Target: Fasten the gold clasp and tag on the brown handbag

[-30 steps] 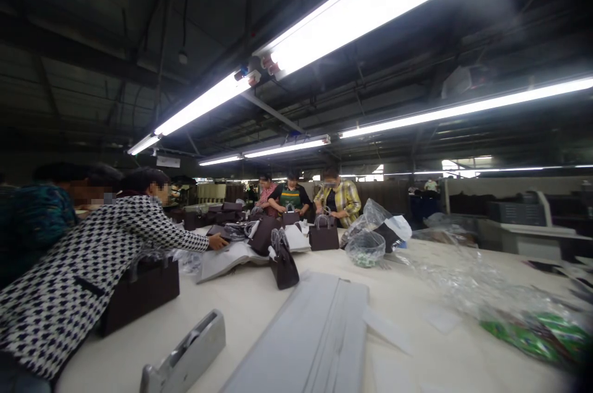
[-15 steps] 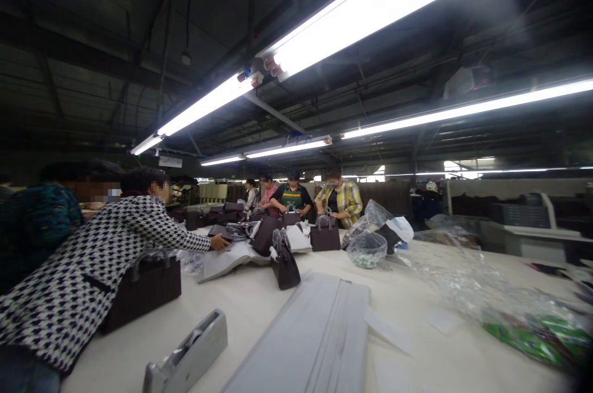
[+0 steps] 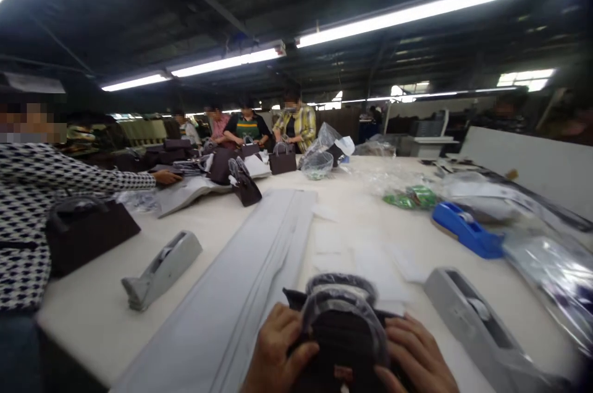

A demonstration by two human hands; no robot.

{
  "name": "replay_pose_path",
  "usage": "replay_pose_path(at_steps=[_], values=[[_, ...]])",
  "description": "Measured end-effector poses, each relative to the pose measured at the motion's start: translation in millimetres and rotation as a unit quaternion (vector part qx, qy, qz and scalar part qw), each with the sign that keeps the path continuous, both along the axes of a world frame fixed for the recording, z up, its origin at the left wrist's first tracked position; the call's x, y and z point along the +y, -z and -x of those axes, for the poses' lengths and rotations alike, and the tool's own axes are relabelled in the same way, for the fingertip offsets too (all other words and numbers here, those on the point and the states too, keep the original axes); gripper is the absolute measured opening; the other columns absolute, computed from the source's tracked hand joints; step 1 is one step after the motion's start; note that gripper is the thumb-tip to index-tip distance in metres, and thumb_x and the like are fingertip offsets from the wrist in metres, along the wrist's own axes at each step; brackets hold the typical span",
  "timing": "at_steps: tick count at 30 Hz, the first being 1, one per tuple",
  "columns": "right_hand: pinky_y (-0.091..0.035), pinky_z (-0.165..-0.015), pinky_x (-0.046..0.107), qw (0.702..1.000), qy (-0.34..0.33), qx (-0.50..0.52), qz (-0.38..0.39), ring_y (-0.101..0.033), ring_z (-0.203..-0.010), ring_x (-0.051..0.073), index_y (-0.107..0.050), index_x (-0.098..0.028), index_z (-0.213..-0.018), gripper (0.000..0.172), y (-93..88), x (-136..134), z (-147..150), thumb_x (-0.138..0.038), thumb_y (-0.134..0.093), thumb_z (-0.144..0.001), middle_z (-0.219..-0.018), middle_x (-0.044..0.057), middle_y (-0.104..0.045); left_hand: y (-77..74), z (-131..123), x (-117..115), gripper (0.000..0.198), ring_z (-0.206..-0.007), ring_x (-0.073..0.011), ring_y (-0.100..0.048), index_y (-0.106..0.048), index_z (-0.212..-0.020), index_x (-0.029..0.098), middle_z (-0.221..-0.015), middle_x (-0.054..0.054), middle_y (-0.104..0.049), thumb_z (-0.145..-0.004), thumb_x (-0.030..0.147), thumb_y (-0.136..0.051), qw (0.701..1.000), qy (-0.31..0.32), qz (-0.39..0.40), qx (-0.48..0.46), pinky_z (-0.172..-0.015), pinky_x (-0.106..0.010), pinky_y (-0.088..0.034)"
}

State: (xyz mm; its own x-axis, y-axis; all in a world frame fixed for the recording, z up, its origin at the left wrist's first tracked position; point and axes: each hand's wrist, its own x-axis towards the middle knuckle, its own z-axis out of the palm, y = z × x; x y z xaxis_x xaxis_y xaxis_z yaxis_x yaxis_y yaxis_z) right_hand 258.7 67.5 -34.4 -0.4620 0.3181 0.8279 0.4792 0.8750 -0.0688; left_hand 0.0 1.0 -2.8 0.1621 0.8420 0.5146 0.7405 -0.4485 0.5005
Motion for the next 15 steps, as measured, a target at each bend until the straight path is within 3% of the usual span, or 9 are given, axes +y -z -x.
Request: replay_pose_path(at_steps=[5,10,12,15], values=[[-0.038,-0.093,0.051,0.996,-0.013,0.021,0.089,-0.052,-0.100,0.027,-0.059,-0.019,-0.093,0.015,-8.7,-11.7,2.4,-0.025,-0.057,-0.079,-0.094,0.007,-0.059,-8.7,-1.8,-3.9,0.012,-0.082,-0.0167,-0.049,-0.060,-0.088,0.021,-0.085,-0.003,-0.061,-0.079,0.027,-0.055,1.000,-0.011,-0.017,0.012,-0.072,-0.030,-0.043],[-0.037,-0.095,0.050,0.982,-0.048,0.065,0.171,-0.045,-0.108,0.028,-0.055,-0.019,-0.103,0.025,-13.9,-12.8,-6.9,-0.031,-0.059,-0.081,-0.108,0.010,-0.052,-14.1,-3.2,-5.8,0.014,-0.087,-0.0178,-0.050,-0.061,-0.089,0.021,-0.089,-0.003,-0.062,-0.078,0.027,-0.056,0.999,-0.028,-0.013,0.016,-0.076,-0.032,-0.045],[-0.040,-0.091,0.048,0.976,-0.034,0.112,0.183,-0.044,-0.110,0.029,-0.052,-0.019,-0.110,0.032,-12.0,-12.4,-13.4,-0.033,-0.058,-0.081,-0.114,0.012,-0.048,-11.8,-2.5,-4.7,0.016,-0.090,-0.0182,-0.051,-0.061,-0.091,0.021,-0.093,-0.004,-0.062,-0.077,0.027,-0.058,0.999,-0.030,-0.016,0.006,-0.079,-0.033,-0.046],[-0.044,-0.085,0.044,0.973,0.016,0.176,0.150,-0.050,-0.101,0.026,-0.053,-0.019,-0.109,0.029,-3.8,-18.2,-21.7,-0.027,-0.058,-0.082,-0.106,0.010,-0.052,-7.0,0.0,-5.4,0.022,-0.095,-0.0184,-0.052,-0.059,-0.097,0.022,-0.099,-0.005,-0.061,-0.075,0.028,-0.060,0.999,-0.043,-0.018,-0.007,-0.082,-0.034,-0.046]])
